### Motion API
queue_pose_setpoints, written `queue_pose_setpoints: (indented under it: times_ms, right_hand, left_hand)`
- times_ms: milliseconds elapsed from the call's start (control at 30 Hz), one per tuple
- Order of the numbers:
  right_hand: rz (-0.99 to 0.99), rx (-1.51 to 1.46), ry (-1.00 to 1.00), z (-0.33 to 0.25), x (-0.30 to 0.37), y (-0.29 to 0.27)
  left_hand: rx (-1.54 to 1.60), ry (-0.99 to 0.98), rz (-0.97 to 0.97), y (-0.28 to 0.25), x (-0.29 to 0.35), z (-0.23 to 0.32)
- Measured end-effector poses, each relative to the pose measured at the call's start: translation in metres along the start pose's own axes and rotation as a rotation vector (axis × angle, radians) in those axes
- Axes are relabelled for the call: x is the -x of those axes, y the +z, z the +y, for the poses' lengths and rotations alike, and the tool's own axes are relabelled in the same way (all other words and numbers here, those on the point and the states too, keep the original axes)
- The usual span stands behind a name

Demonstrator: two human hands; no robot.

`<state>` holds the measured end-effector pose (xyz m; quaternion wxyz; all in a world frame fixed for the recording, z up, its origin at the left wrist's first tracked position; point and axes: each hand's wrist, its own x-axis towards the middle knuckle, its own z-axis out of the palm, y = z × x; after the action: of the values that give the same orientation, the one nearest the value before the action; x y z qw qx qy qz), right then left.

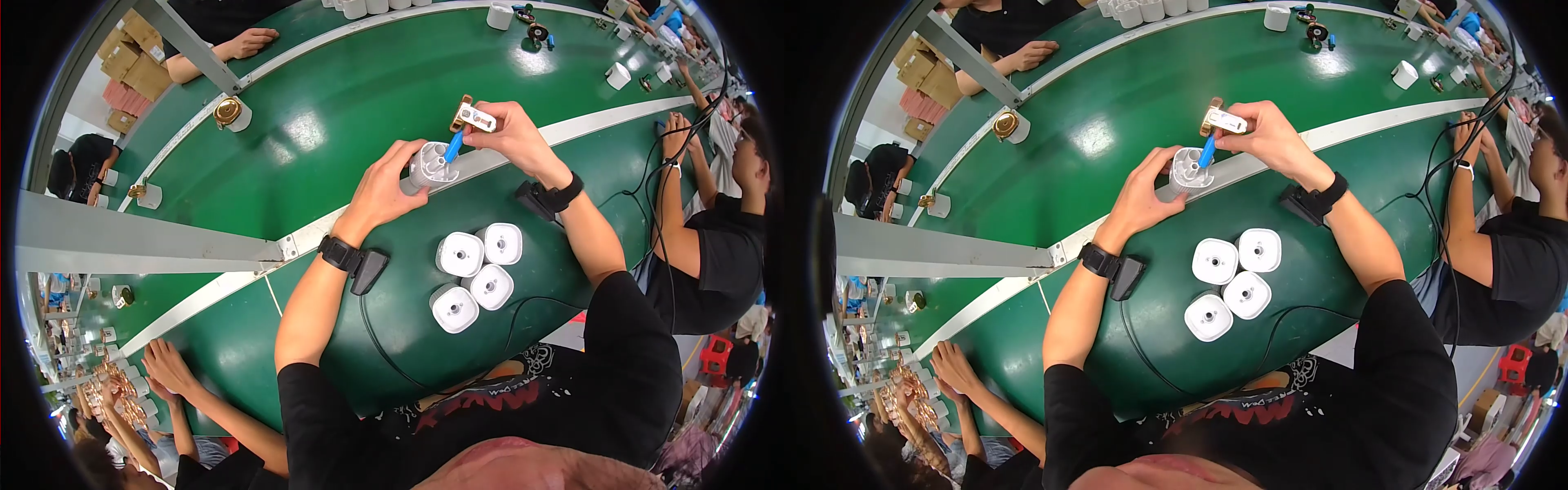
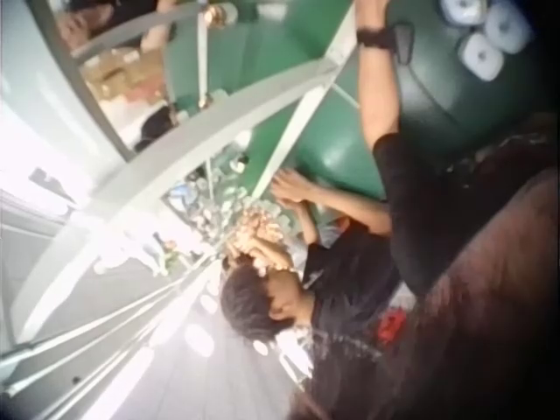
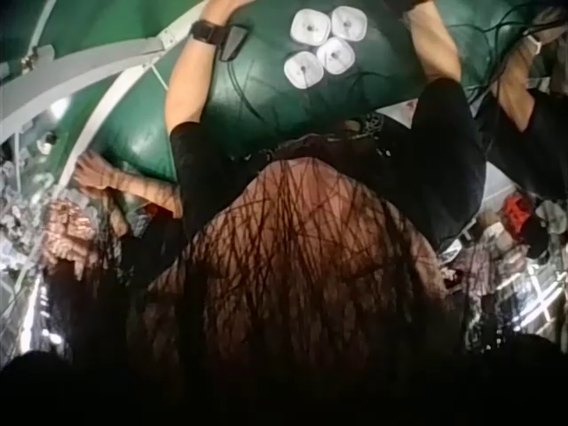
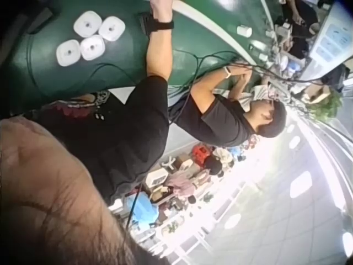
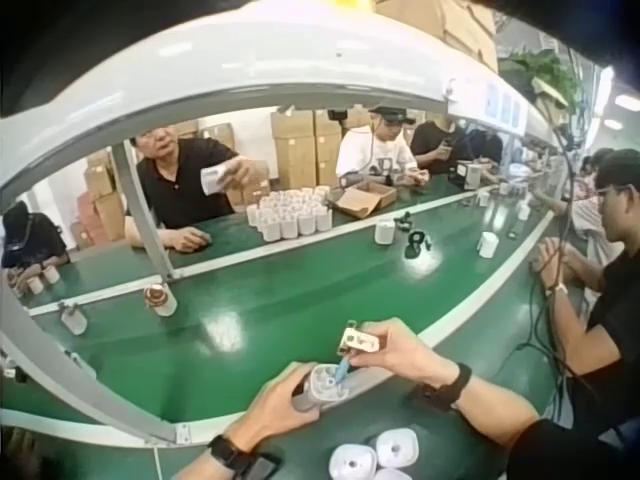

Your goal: The person picks up a white plastic housing and a battery, then inserts the battery into the housing. They place a metal component onto the housing and press it into place by hand before setting the assembled unit down on the green work surface.

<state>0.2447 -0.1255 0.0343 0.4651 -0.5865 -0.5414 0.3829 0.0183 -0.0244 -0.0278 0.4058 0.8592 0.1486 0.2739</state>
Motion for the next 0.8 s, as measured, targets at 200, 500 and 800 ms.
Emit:
queue_pose_setpoints:
  times_ms: [200,500,800]
  right_hand:
    - [0.065,0.160,-0.086,0.000,0.002,0.006]
    - [0.148,0.247,-0.296,-0.008,0.009,0.019]
    - [0.276,0.312,-0.530,-0.003,0.010,0.028]
  left_hand:
    - [-0.011,-0.004,-0.007,0.001,-0.001,0.000]
    - [-0.011,-0.004,0.005,0.001,-0.001,-0.001]
    - [-0.029,-0.020,-0.010,-0.001,0.000,0.001]
